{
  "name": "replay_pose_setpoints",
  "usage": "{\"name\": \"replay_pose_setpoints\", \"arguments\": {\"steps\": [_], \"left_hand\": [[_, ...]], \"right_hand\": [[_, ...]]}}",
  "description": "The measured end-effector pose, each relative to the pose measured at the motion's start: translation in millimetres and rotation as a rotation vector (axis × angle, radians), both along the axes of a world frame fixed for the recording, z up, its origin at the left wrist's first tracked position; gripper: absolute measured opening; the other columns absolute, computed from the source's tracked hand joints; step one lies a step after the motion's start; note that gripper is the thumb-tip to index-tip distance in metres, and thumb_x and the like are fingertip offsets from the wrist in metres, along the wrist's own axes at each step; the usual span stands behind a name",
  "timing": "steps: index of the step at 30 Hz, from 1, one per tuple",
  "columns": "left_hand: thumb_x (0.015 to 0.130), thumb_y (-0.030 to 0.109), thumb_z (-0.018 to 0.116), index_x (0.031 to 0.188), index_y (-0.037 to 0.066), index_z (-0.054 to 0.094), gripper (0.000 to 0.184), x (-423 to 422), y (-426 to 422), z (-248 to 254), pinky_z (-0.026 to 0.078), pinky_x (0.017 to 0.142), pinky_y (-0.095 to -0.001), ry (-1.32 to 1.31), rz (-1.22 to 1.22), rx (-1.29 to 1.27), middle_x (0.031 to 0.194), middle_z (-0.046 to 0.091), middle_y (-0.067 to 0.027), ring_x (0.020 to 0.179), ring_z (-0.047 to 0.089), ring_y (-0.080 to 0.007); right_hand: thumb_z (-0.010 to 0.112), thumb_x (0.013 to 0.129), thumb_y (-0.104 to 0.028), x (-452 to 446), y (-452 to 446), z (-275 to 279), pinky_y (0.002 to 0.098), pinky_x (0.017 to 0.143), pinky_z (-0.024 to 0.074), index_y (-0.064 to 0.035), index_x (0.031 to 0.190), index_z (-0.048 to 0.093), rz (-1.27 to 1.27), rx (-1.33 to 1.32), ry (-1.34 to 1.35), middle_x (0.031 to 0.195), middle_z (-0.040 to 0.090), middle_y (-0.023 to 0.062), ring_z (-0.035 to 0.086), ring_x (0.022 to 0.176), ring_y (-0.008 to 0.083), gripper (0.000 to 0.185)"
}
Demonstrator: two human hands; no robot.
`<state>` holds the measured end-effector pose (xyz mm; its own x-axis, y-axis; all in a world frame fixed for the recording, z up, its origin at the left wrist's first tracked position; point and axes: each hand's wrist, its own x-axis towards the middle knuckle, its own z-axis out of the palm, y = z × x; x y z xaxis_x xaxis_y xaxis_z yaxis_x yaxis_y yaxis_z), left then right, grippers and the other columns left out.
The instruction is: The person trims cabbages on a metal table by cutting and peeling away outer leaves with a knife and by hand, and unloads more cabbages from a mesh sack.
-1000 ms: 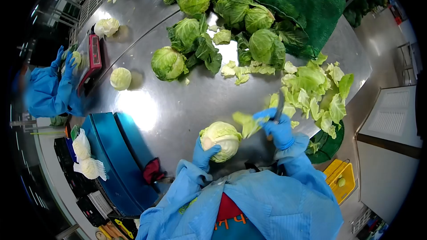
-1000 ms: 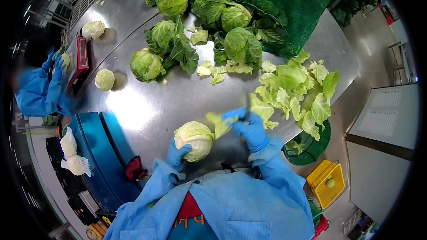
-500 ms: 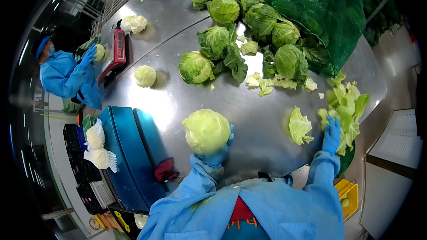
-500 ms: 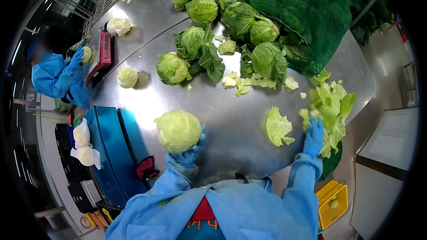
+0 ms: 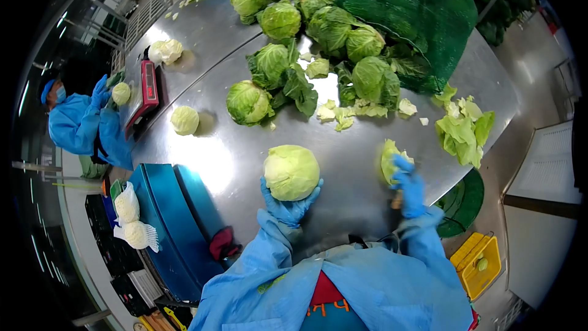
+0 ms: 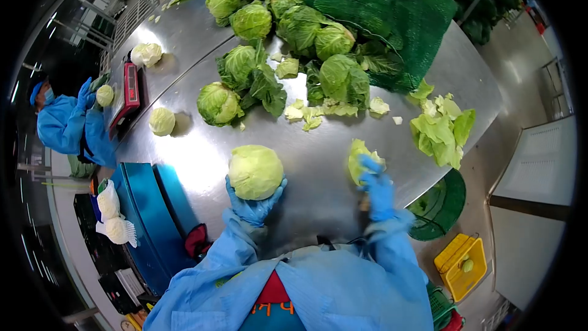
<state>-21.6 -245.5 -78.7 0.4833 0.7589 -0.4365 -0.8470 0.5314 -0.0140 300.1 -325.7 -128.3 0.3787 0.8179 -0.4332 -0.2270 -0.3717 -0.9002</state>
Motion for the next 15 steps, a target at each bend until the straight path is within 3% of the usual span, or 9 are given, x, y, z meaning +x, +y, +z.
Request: {"name": "replay_pose_setpoints", "arguments": {"steps": [2,5,8,9,11,12,14,15], "left_hand": [[0.082,0.068,0.054,0.146,0.023,0.035,0.081,5.7,0.7,3.1,0.035,0.105,-0.0650,0.094,-0.030,-0.063,0.149,0.037,-0.0138,0.134,0.037,-0.0405],[0.081,0.062,0.061,0.146,0.020,0.035,0.082,1.2,0.5,1.1,0.037,0.105,-0.0622,0.251,-0.162,-0.113,0.146,0.040,-0.0145,0.133,0.040,-0.0397],[0.076,0.051,0.074,0.144,0.011,0.035,0.088,7.8,-3.1,6.9,0.042,0.104,-0.0527,0.535,-0.293,-0.093,0.140,0.046,-0.0164,0.126,0.048,-0.0361],[0.073,0.046,0.079,0.143,0.007,0.036,0.091,13.2,-4.2,8.1,0.044,0.103,-0.0487,0.645,-0.330,-0.073,0.138,0.049,-0.0172,0.123,0.052,-0.0346],[0.066,0.041,0.085,0.138,0.002,0.039,0.093,17.9,-2.6,-9.3,0.048,0.097,-0.0443,1.077,-0.431,0.470,0.128,0.055,-0.0166,0.114,0.057,-0.0319],[0.063,0.038,0.087,0.136,-0.001,0.041,0.095,22.7,-2.8,-10.1,0.049,0.094,-0.0420,1.278,-0.475,0.753,0.124,0.059,-0.0163,0.110,0.060,-0.0306],[0.059,0.038,0.089,0.137,-0.003,0.037,0.102,36.6,-16.2,-3.6,0.045,0.097,-0.0446,1.561,-0.477,0.896,0.125,0.053,-0.0197,0.113,0.055,-0.0339],[0.057,0.039,0.089,0.137,-0.004,0.036,0.105,45.8,-23.5,6.9,0.043,0.098,-0.0459,1.699,-0.476,0.975,0.126,0.050,-0.0214,0.115,0.052,-0.0356]], "right_hand": [[0.058,0.090,-0.009,-41.8,27.0,0.2,0.0257,0.065,0.0533,-0.0065,0.135,0.053,0.135,0.011,0.241,0.126,0.058,0.0049,0.060,0.092,0.0122,0.045],[0.059,0.090,-0.009,-53.6,44.8,1.3,0.0260,0.063,0.0529,-0.0076,0.135,0.053,-0.088,0.032,0.324,0.122,0.060,0.0030,0.059,0.088,0.0127,0.045],[0.059,0.093,-0.016,-17.6,38.8,-8.7,0.0257,0.059,0.0513,-0.0085,0.132,0.055,-0.390,0.028,-0.012,0.114,0.062,0.0019,0.059,0.079,0.0124,0.040],[0.057,0.095,-0.020,-4.4,32.2,-2.5,0.0260,0.058,0.0508,-0.0080,0.128,0.057,-0.389,-0.030,-0.125,0.110,0.063,0.0023,0.059,0.077,0.0126,0.035],[0.054,0.098,-0.026,21.6,19.3,17.5,0.0267,0.057,0.0499,-0.0069,0.120,0.060,-0.382,-0.147,-0.353,0.101,0.065,0.0030,0.059,0.072,0.0129,0.030],[0.052,0.099,-0.028,29.3,9.9,14.3,0.0270,0.057,0.0495,-0.0062,0.116,0.061,-0.211,-0.165,-0.461,0.096,0.066,0.0037,0.059,0.069,0.0135,0.029],[0.048,0.101,-0.031,38.7,-13.1,4.7,0.0276,0.057,0.0489,-0.0049,0.108,0.062,0.128,-0.207,-0.655,0.087,0.066,0.0051,0.058,0.064,0.0145,0.031],[0.046,0.102,-0.031,18.7,-9.9,12.9,0.0296,0.061,0.0497,-0.0039,0.097,0.063,0.021,-0.262,-0.231,0.080,0.065,0.0077,0.060,0.065,0.0164,0.032]]}}
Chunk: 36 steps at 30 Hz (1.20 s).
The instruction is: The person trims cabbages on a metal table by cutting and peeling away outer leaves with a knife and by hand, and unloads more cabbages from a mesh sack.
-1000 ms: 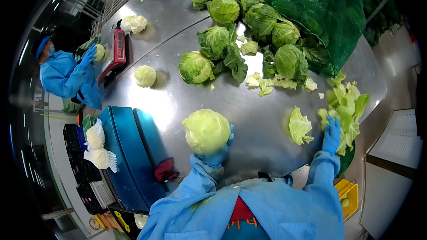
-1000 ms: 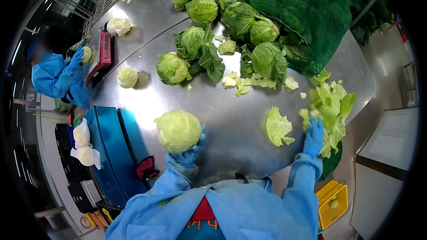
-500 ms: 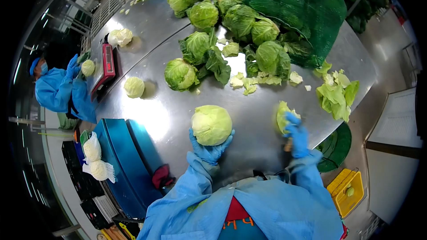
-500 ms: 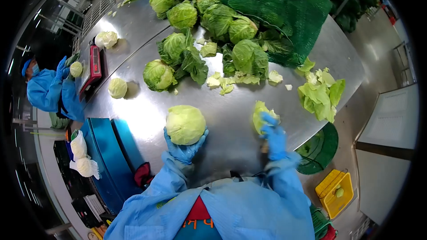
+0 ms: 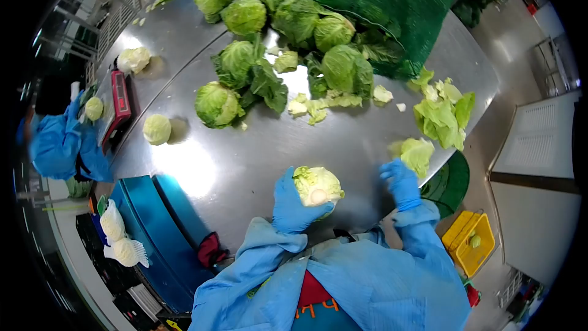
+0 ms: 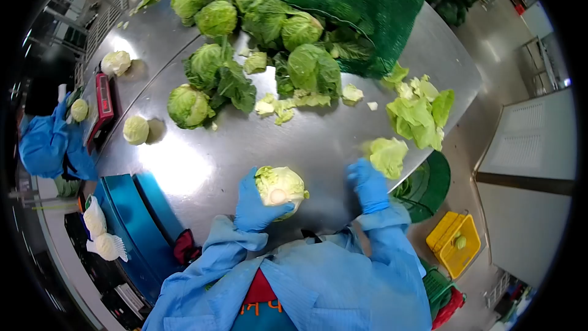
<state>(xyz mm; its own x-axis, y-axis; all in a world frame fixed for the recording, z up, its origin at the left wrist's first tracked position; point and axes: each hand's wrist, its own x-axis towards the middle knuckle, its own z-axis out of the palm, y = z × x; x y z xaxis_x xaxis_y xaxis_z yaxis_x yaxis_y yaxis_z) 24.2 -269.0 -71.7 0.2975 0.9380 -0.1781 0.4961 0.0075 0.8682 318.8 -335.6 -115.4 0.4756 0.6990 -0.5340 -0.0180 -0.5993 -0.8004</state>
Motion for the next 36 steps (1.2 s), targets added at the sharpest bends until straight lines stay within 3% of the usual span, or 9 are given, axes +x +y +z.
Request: {"name": "replay_pose_setpoints", "arguments": {"steps": [1,2,3,4,13,16,19,25,36], "left_hand": [[0.055,0.039,0.090,0.138,-0.005,0.034,0.109,7.0,-3.5,4.0,0.042,0.099,-0.0471,0.117,-0.020,0.109,0.127,0.047,-0.0231,0.116,0.050,-0.0372],[0.054,0.039,0.090,0.138,-0.005,0.033,0.111,11.1,-3.6,2.9,0.040,0.100,-0.0474,0.113,-0.032,0.090,0.129,0.044,-0.0238,0.118,0.047,-0.0382],[0.054,0.040,0.090,0.139,-0.005,0.031,0.112,13.7,-3.4,2.1,0.039,0.101,-0.0477,0.112,-0.043,0.072,0.131,0.042,-0.0245,0.119,0.045,-0.0393],[0.054,0.041,0.090,0.139,-0.005,0.030,0.114,15.6,-3.2,1.5,0.038,0.102,-0.0480,0.113,-0.050,0.054,0.133,0.040,-0.0251,0.121,0.043,-0.0403],[0.051,0.046,0.090,0.136,-0.005,0.033,0.114,12.4,15.9,-6.8,0.042,0.097,-0.0487,0.118,-0.107,0.013,0.128,0.044,-0.0242,0.115,0.050,-0.0397],[0.050,0.047,0.090,0.136,-0.004,0.034,0.114,16.5,21.4,-0.1,0.043,0.097,-0.0486,0.180,-0.139,-0.030,0.127,0.045,-0.0240,0.114,0.050,-0.0397],[0.053,0.038,0.092,0.125,-0.005,0.045,0.096,23.8,26.2,6.7,0.048,0.090,-0.0402,0.244,-0.117,0.001,0.118,0.050,-0.0208,0.105,0.057,-0.0303],[0.053,0.039,0.091,0.121,-0.003,0.048,0.091,37.2,30.6,17.9,0.050,0.087,-0.0414,0.404,-0.091,-0.054,0.111,0.054,-0.0207,0.100,0.060,-0.0322],[0.052,0.038,0.092,0.117,-0.006,0.050,0.089,30.3,32.4,10.9,0.049,0.088,-0.0409,0.330,-0.075,-0.043,0.112,0.054,-0.0200,0.103,0.059,-0.0298]], "right_hand": [[0.045,0.102,-0.031,-23.8,-0.9,13.0,0.0305,0.064,0.0501,-0.0025,0.093,0.064,0.111,0.074,0.004,0.079,0.066,0.0081,0.061,0.069,0.0153,0.035],[0.047,0.101,-0.034,-47.8,-0.4,27.8,0.0345,0.067,0.0505,-0.0037,0.090,0.065,0.152,0.093,0.054,0.077,0.067,0.0124,0.064,0.070,0.0222,0.036],[0.053,0.096,-0.038,-58.0,-4.4,20.0,0.0385,0.065,0.0486,-0.0049,0.086,0.065,0.494,0.121,-0.490,0.078,0.066,0.0128,0.063,0.070,0.0295,0.037],[0.056,0.094,-0.042,-73.6,0.0,38.6,0.0415,0.067,0.0483,-0.0072,0.085,0.066,0.526,0.146,-0.484,0.080,0.064,0.0160,0.061,0.075,0.0359,0.037],[0.062,0.088,-0.047,-75.3,12.3,33.9,0.0421,0.057,0.0466,-0.0118,0.077,0.065,0.814,0.386,-0.499,0.070,0.060,0.0105,0.059,0.064,0.0332,0.037],[0.056,0.089,-0.054,-66.2,26.2,28.5,0.0429,0.057,0.0476,-0.0121,0.073,0.064,0.913,0.370,-0.545,0.067,0.062,0.0099,0.061,0.064,0.0320,0.046],[0.052,0.091,-0.055,-66.7,34.8,30.2,0.0435,0.059,0.0482,-0.0122,0.072,0.065,0.901,0.356,-0.506,0.068,0.062,0.0107,0.062,0.065,0.0326,0.049],[0.047,0.093,-0.058,-85.5,36.3,36.3,0.0450,0.059,0.0492,-0.0128,0.073,0.064,0.908,0.117,-0.730,0.069,0.064,0.0111,0.063,0.066,0.0333,0.052],[0.050,0.092,-0.057,-94.3,35.2,27.9,0.0436,0.056,0.0484,-0.0110,0.075,0.062,0.590,0.170,-0.670,0.069,0.063,0.0126,0.062,0.062,0.0333,0.051]]}}
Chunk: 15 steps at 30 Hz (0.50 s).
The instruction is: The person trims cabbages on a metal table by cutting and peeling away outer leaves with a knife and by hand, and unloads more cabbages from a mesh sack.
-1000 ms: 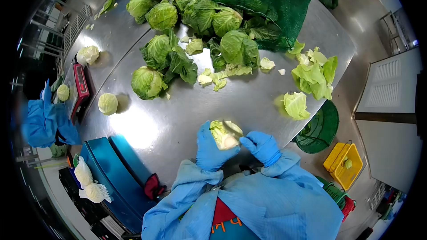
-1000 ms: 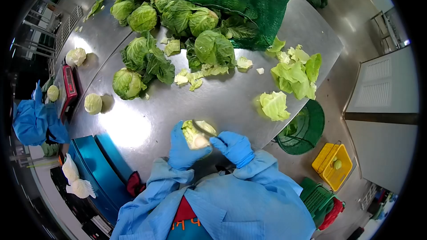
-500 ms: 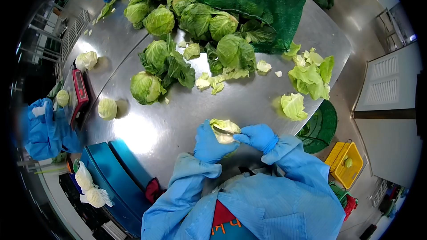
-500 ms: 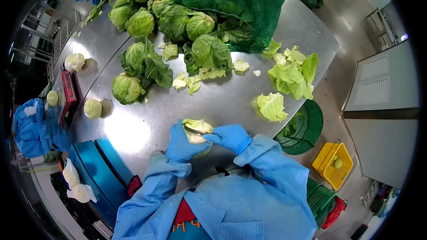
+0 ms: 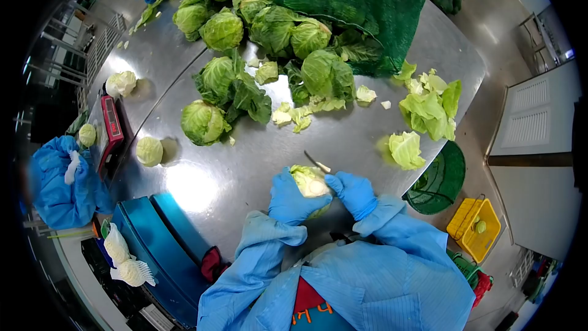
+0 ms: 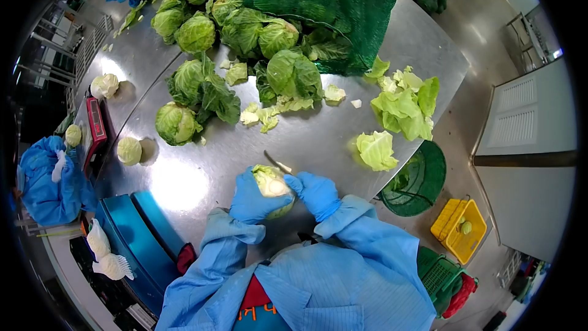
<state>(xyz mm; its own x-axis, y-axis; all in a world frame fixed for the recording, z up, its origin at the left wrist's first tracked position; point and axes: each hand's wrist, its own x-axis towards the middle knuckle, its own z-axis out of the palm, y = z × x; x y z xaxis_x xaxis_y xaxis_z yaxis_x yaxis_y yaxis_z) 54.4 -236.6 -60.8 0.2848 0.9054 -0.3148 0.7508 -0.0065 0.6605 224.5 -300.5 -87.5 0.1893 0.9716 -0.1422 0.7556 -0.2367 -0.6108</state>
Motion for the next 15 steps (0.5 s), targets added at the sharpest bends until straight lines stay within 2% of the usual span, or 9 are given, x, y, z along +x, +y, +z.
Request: {"name": "replay_pose_setpoints", "arguments": {"steps": [7,10,13,15], "left_hand": [[0.052,0.034,0.091,0.112,-0.003,0.055,0.080,-4.4,0.3,-14.1,0.051,0.083,-0.0395,-0.101,-0.029,0.064,0.102,0.060,-0.0182,0.092,0.062,-0.0282],[0.052,0.035,0.091,0.112,-0.001,0.056,0.078,-0.3,2.0,1.3,0.051,0.082,-0.0390,-0.089,-0.017,0.095,0.100,0.061,-0.0175,0.090,0.063,-0.0282],[0.051,0.038,0.091,0.116,0.000,0.053,0.084,-1.8,3.7,-3.8,0.050,0.085,-0.0395,-0.072,-0.059,-0.034,0.109,0.056,-0.0201,0.097,0.060,-0.0307],[0.051,0.039,0.091,0.117,-0.001,0.051,0.087,0.4,3.7,6.1,0.049,0.086,-0.0392,-0.010,-0.093,0.020,0.111,0.054,-0.0205,0.099,0.059,-0.0312]], "right_hand": [[0.071,0.081,-0.051,15.6,15.3,37.6,0.0361,0.063,0.0519,-0.0084,0.089,0.061,-0.055,0.072,0.262,0.076,0.064,0.0111,0.064,0.066,0.0291,0.045],[0.072,0.081,-0.047,19.7,17.5,37.9,0.0356,0.066,0.0526,-0.0091,0.100,0.062,0.024,-0.001,0.213,0.083,0.067,0.0107,0.066,0.071,0.0285,0.044],[0.071,0.083,-0.043,14.0,19.8,8.5,0.0366,0.067,0.0532,-0.0101,0.108,0.062,0.128,0.200,0.546,0.087,0.068,0.0102,0.066,0.072,0.0299,0.042],[0.069,0.085,-0.041,17.7,26.0,-3.3,0.0377,0.068,0.0536,-0.0119,0.111,0.063,0.078,0.170,0.345,0.090,0.069,0.0102,0.067,0.073,0.0311,0.040]]}}
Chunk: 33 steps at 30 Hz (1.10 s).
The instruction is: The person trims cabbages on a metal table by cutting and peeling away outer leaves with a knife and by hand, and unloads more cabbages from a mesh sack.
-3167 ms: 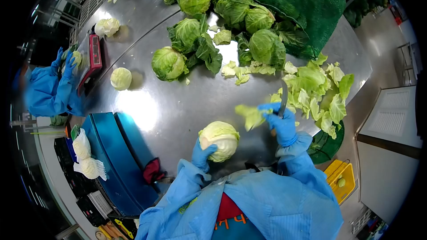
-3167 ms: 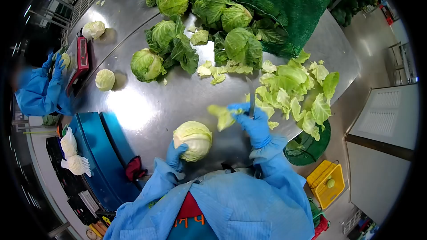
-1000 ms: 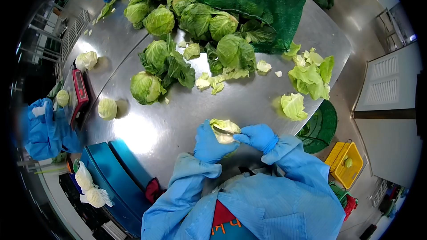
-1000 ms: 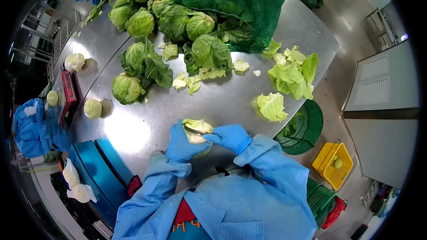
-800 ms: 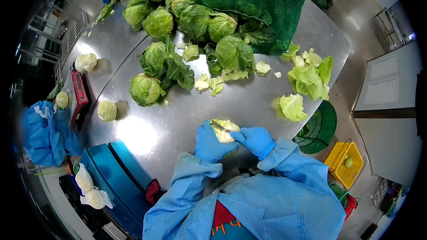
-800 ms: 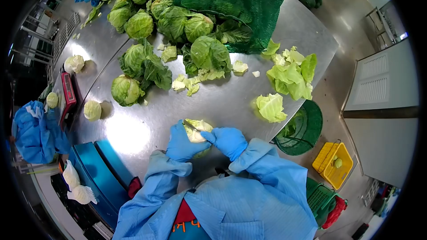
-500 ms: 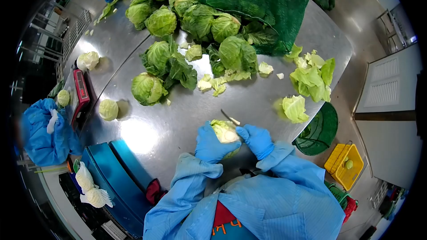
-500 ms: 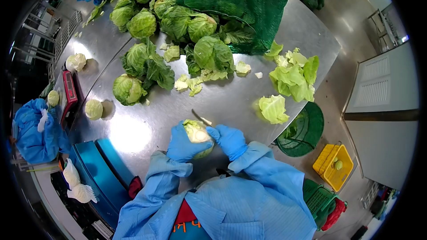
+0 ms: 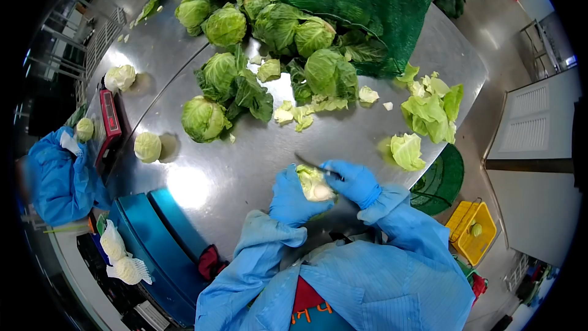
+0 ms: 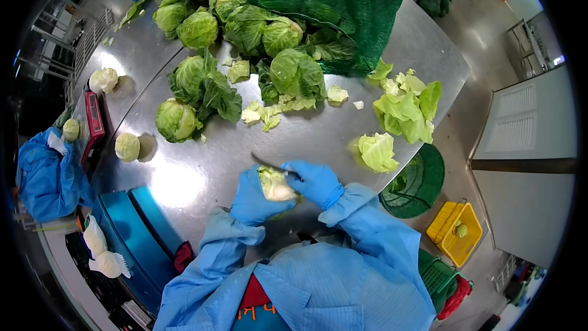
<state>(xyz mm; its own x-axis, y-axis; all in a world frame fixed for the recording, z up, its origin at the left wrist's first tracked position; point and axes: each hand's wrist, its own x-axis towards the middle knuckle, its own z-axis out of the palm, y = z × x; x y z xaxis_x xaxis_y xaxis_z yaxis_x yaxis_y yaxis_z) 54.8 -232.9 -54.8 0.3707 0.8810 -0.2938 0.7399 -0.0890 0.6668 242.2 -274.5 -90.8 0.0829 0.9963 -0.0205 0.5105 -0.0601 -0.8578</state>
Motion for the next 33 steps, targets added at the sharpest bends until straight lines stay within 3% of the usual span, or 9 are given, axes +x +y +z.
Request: {"name": "replay_pose_setpoints", "arguments": {"steps": [5,7,11,16,22,25,28,31,33], "left_hand": [[0.051,0.039,0.092,0.124,-0.003,0.045,0.097,-10.2,1.8,-2.7,0.048,0.089,-0.0396,-0.073,-0.011,0.000,0.114,0.054,-0.0201,0.103,0.058,-0.0299],[0.049,0.044,0.092,0.133,-0.006,0.035,0.113,-18.5,5.4,-19.0,0.046,0.094,-0.0433,-0.206,-0.029,-0.141,0.119,0.051,-0.0222,0.109,0.055,-0.0334],[0.050,0.038,0.093,0.133,-0.008,0.035,0.111,-28.0,14.3,-36.2,0.045,0.097,-0.0396,-0.484,-0.045,-0.389,0.119,0.053,-0.0193,0.112,0.055,-0.0277],[0.053,0.033,0.093,0.132,-0.007,0.035,0.106,-39.5,15.1,-43.7,0.047,0.095,-0.0369,-0.438,-0.059,-0.272,0.120,0.055,-0.0178,0.110,0.057,-0.0245],[0.055,0.024,0.091,0.115,-0.003,0.056,0.075,-21.8,26.7,-1.3,0.052,0.086,-0.0331,-0.689,-0.047,-0.441,0.106,0.064,-0.0121,0.095,0.064,-0.0200],[0.055,0.022,0.090,0.103,-0.001,0.063,0.059,-16.0,22.7,0.2,0.053,0.080,-0.0316,-0.712,0.001,-0.371,0.096,0.068,-0.0092,0.087,0.066,-0.0183],[0.054,0.020,0.090,0.113,-0.002,0.058,0.071,-17.4,21.9,-3.5,0.052,0.086,-0.0321,-0.622,0.017,-0.404,0.106,0.066,-0.0102,0.096,0.064,-0.0169],[0.053,0.022,0.091,0.117,-0.003,0.054,0.078,-21.1,14.4,-11.6,0.051,0.088,-0.0330,-0.547,0.030,-0.350,0.111,0.062,-0.0116,0.100,0.062,-0.0184],[0.053,0.023,0.092,0.121,-0.003,0.052,0.083,-26.2,4.6,-21.7,0.050,0.090,-0.0336,-0.487,0.058,-0.219,0.114,0.060,-0.0126,0.103,0.060,-0.0194]], "right_hand": [[0.064,0.089,-0.042,32.2,30.9,19.5,0.0417,0.067,0.0523,-0.0143,0.105,0.065,-0.261,-0.260,-0.379,0.090,0.068,0.0102,0.065,0.074,0.0324,0.032],[0.063,0.090,-0.039,37.6,13.9,18.3,0.0427,0.065,0.0504,-0.0108,0.096,0.065,-0.076,-0.135,-0.311,0.084,0.066,0.0117,0.063,0.073,0.0338,0.029],[0.055,0.091,-0.049,25.6,-3.7,9.9,0.0434,0.062,0.0491,-0.0121,0.084,0.062,0.329,-0.051,-0.284,0.079,0.062,0.0092,0.062,0.071,0.0329,0.038],[0.052,0.091,-0.056,20.5,2.9,-10.9,0.0436,0.057,0.0481,-0.0142,0.076,0.062,0.482,-0.044,-0.224,0.074,0.062,0.0069,0.062,0.066,0.0315,0.045],[0.053,0.091,-0.053,13.4,10.8,-15.5,0.0410,0.056,0.0483,-0.0155,0.074,0.065,0.440,0.033,-0.202,0.070,0.064,0.0074,0.061,0.062,0.0316,0.043],[0.055,0.091,-0.053,14.4,18.5,-5.0,0.0400,0.056,0.0482,-0.0150,0.075,0.066,0.487,-0.051,-0.234,0.071,0.065,0.0083,0.061,0.061,0.0316,0.043],[0.056,0.090,-0.053,5.4,14.3,-0.7,0.0409,0.057,0.0482,-0.0125,0.073,0.066,0.351,-0.107,-0.177,0.071,0.064,0.0111,0.061,0.062,0.0318,0.045],[0.058,0.089,-0.054,-14.6,6.2,-14.8,0.0424,0.058,0.0479,-0.0104,0.077,0.067,-0.085,-0.183,0.079,0.067,0.061,0.0147,0.061,0.063,0.0339,0.046],[0.060,0.087,-0.056,-9.9,1.9,-7.0,0.0428,0.061,0.0492,-0.0106,0.086,0.067,0.027,-0.268,-0.082,0.075,0.063,0.0147,0.062,0.067,0.0344,0.046]]}}
